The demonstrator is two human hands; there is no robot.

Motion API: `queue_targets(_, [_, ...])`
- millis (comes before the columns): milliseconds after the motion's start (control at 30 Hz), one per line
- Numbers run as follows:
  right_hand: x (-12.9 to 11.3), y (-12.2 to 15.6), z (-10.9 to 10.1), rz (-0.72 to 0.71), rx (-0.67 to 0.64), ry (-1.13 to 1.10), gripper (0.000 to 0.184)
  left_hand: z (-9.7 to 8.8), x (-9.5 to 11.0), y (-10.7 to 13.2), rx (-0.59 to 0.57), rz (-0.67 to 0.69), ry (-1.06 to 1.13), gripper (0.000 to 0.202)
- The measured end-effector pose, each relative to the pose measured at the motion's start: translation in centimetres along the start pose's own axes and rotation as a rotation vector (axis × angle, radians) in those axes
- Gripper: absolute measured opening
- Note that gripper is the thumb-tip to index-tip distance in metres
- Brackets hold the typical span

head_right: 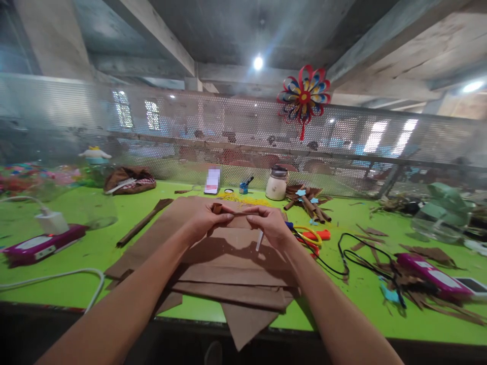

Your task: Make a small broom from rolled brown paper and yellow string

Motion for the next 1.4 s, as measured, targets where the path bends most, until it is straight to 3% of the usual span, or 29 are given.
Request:
queue_targets(133, [0.1, 0.0, 0.0, 0.013, 0.009, -0.048, 0.029, 0.2, 0.2, 0.2, 0.007, -0.034, 0.018, 0.038])
queue_targets(267, [0.3, -0.2, -0.2, -0.015, 0.024, 0.067, 0.029, 0.5, 0.4, 0.3, 0.037, -0.056, 0.008, 0.036])
queue_targets(567, [0.2, -0.3, -0.6, -0.035, -0.038, 0.258, 0.024, 1.0, 0.4, 0.0, -0.059, 0.088, -0.107, 0.015])
queue_targets(733, [1.1, -0.4, -0.8, -0.012, -0.054, 0.219, 0.023, 1.3, -0.7, -0.5, -0.056, 0.118, -0.2, 0.018])
queue_targets(933, [1.5, -0.3, -0.6, 0.031, -0.07, 0.151, 0.028, 1.1, -0.2, -0.5, 0.004, 0.105, -0.205, 0.011])
queue_targets(1167, [1.3, -0.4, -0.9, 0.084, -0.033, 0.083, 0.022, 1.3, -0.3, -0.1, -0.106, 0.091, -0.155, 0.013])
queue_targets(1400, [1.1, -0.4, -1.1, 0.101, -0.004, 0.003, 0.02, 1.3, -0.8, -0.4, -0.119, 0.162, -0.148, 0.015])
Point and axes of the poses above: each hand's wrist, its own y-axis away from the middle knuckle, its own z-axis out of the palm, x = y × z, the point moved 1 cm from there along -y, towards the middle knuckle, and after that the axes turned 10 degrees about -y, right-handed, at the moved point
